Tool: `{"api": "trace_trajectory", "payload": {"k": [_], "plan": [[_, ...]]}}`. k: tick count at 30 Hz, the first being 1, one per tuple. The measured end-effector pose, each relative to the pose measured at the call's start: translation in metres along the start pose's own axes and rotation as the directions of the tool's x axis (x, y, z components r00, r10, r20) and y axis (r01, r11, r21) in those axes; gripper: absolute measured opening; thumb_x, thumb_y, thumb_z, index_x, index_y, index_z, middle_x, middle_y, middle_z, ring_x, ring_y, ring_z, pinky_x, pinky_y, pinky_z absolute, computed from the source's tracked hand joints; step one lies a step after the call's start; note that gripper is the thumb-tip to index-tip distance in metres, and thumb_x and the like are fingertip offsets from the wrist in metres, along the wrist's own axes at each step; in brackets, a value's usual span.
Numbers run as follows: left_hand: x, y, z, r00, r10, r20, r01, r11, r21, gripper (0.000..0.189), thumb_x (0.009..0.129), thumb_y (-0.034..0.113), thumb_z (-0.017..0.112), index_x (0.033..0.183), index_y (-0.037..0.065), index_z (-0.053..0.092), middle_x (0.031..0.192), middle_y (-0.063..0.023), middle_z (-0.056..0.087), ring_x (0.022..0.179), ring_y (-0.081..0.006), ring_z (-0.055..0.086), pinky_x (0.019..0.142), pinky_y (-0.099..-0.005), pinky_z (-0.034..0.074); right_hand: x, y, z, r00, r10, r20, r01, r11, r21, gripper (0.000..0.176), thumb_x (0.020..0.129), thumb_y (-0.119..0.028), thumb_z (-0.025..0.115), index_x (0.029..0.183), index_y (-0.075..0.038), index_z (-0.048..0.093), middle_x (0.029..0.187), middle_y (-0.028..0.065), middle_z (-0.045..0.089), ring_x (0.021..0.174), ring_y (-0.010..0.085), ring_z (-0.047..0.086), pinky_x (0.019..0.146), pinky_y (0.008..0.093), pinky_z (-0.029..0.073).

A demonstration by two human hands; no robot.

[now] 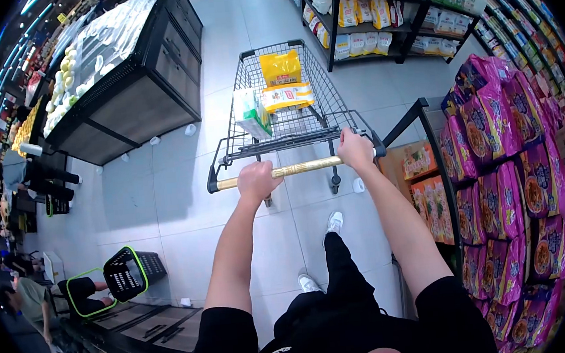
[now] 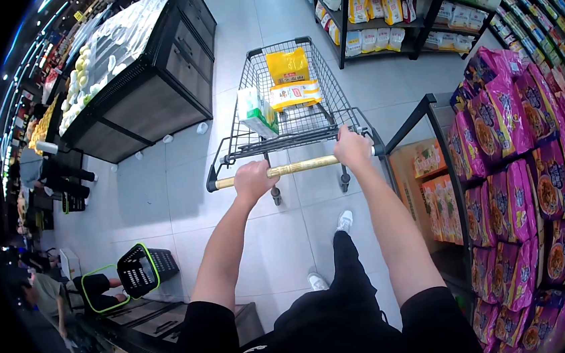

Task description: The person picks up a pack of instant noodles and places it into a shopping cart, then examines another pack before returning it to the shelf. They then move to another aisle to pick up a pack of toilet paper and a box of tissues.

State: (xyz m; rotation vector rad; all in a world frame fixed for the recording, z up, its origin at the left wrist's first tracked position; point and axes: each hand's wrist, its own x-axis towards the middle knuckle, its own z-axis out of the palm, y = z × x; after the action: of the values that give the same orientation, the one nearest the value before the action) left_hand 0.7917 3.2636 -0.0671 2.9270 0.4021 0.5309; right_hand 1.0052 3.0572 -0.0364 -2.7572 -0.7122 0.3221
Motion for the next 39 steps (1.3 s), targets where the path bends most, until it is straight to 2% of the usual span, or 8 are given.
{"api": "trace_trajectory", "payload": {"k": [4, 7, 13, 20, 27, 30, 35, 39], "plan": [[0.053, -0.016, 0.011, 1.0, -0.005, -0.012, 0.005, 1.0, -0.007, 0.033, 0.062, 0.034, 0.082, 0.064, 0.01, 0.059, 0.061, -0.0086, 0.061, 0.058, -0.0287, 0.062, 0.056, -0.0413, 0.051, 0.06, -0.005, -0.006, 0.997, -0.078, 0.013, 0.078, 0.997, 0.011, 0.022, 0.085, -0.022, 0.061, 0.103, -0.01, 0.061, 0.088, 0.0152, 0.072, 0.086, 0.0348, 0.07, 0.079, 0.0467, 0.052], [0.091, -0.025, 0.02, 0.999, -0.029, 0.037, 0.028, 0.999, 0.024, 0.033, 0.063, 0.035, 0.082, 0.063, 0.011, 0.059, 0.061, -0.0078, 0.061, 0.059, -0.0277, 0.063, 0.057, -0.0403, 0.052, 0.104, -0.008, -0.01, 0.998, -0.039, 0.045, 0.037, 0.998, 0.046, 0.022, 0.086, -0.024, 0.061, 0.103, -0.009, 0.062, 0.088, 0.0153, 0.072, 0.084, 0.0354, 0.07, 0.078, 0.047, 0.053], [0.151, -0.047, 0.038, 0.995, -0.069, 0.068, 0.062, 0.993, 0.101, 0.037, 0.062, 0.038, 0.082, 0.063, 0.011, 0.057, 0.062, -0.0072, 0.062, 0.061, -0.0264, 0.064, 0.058, -0.0392, 0.053, 0.174, -0.016, -0.011, 0.991, -0.123, 0.058, 0.121, 0.992, 0.048, 0.025, 0.093, -0.027, 0.053, 0.1, -0.007, 0.064, 0.084, 0.0157, 0.072, 0.08, 0.0365, 0.071, 0.075, 0.0495, 0.055], [0.211, -0.081, 0.058, 0.995, -0.079, 0.06, 0.074, 0.993, 0.087, 0.037, 0.064, 0.038, 0.082, 0.062, 0.01, 0.058, 0.06, -0.0095, 0.061, 0.058, -0.0288, 0.063, 0.055, -0.0421, 0.051, 0.244, -0.029, -0.013, 0.989, -0.138, 0.047, 0.131, 0.983, 0.127, 0.024, 0.092, -0.027, 0.054, 0.1, -0.006, 0.062, 0.081, 0.0164, 0.072, 0.078, 0.0374, 0.071, 0.073, 0.0491, 0.055], [0.277, -0.124, 0.087, 0.999, -0.041, 0.004, 0.04, 0.994, 0.105, 0.037, 0.063, 0.038, 0.081, 0.063, 0.012, 0.055, 0.058, -0.006, 0.06, 0.058, -0.0256, 0.064, 0.055, -0.0389, 0.052, 0.327, -0.043, -0.007, 0.993, -0.117, 0.021, 0.115, 0.99, 0.08, 0.024, 0.093, -0.028, 0.053, 0.102, -0.008, 0.063, 0.082, 0.0156, 0.071, 0.079, 0.0364, 0.069, 0.073, 0.0495, 0.052], [0.312, -0.144, 0.096, 0.998, -0.022, -0.054, 0.024, 0.999, 0.039, 0.038, 0.062, 0.036, 0.081, 0.061, 0.011, 0.053, 0.057, -0.0081, 0.058, 0.056, -0.0285, 0.061, 0.054, -0.0412, 0.05, 0.366, -0.051, -0.01, 0.99, -0.134, 0.043, 0.131, 0.989, 0.066, 0.024, 0.094, -0.027, 0.052, 0.103, -0.008, 0.062, 0.084, 0.016, 0.072, 0.081, 0.0364, 0.069, 0.074, 0.0495, 0.052], [0.372, -0.176, 0.114, 0.997, -0.07, 0.033, 0.067, 0.996, 0.065, 0.036, 0.062, 0.039, 0.082, 0.064, 0.012, 0.058, 0.06, -0.0052, 0.061, 0.059, -0.0252, 0.063, 0.057, -0.0392, 0.053, 0.434, -0.062, -0.012, 0.991, -0.119, 0.066, 0.118, 0.993, 0.026, 0.023, 0.095, -0.028, 0.051, 0.107, -0.01, 0.059, 0.088, 0.0164, 0.072, 0.082, 0.0374, 0.069, 0.076, 0.0508, 0.052], [0.416, -0.199, 0.125, 0.999, -0.047, 0.003, 0.047, 0.998, 0.031, 0.036, 0.062, 0.039, 0.082, 0.064, 0.012, 0.058, 0.061, -0.0049, 0.062, 0.059, -0.0248, 0.064, 0.057, -0.0383, 0.053, 0.479, -0.072, -0.016, 0.991, -0.114, 0.071, 0.114, 0.993, 0.013, 0.023, 0.097, -0.028, 0.049, 0.106, -0.009, 0.057, 0.088, 0.0172, 0.072, 0.083, 0.0382, 0.069, 0.075, 0.0515, 0.051]]}}
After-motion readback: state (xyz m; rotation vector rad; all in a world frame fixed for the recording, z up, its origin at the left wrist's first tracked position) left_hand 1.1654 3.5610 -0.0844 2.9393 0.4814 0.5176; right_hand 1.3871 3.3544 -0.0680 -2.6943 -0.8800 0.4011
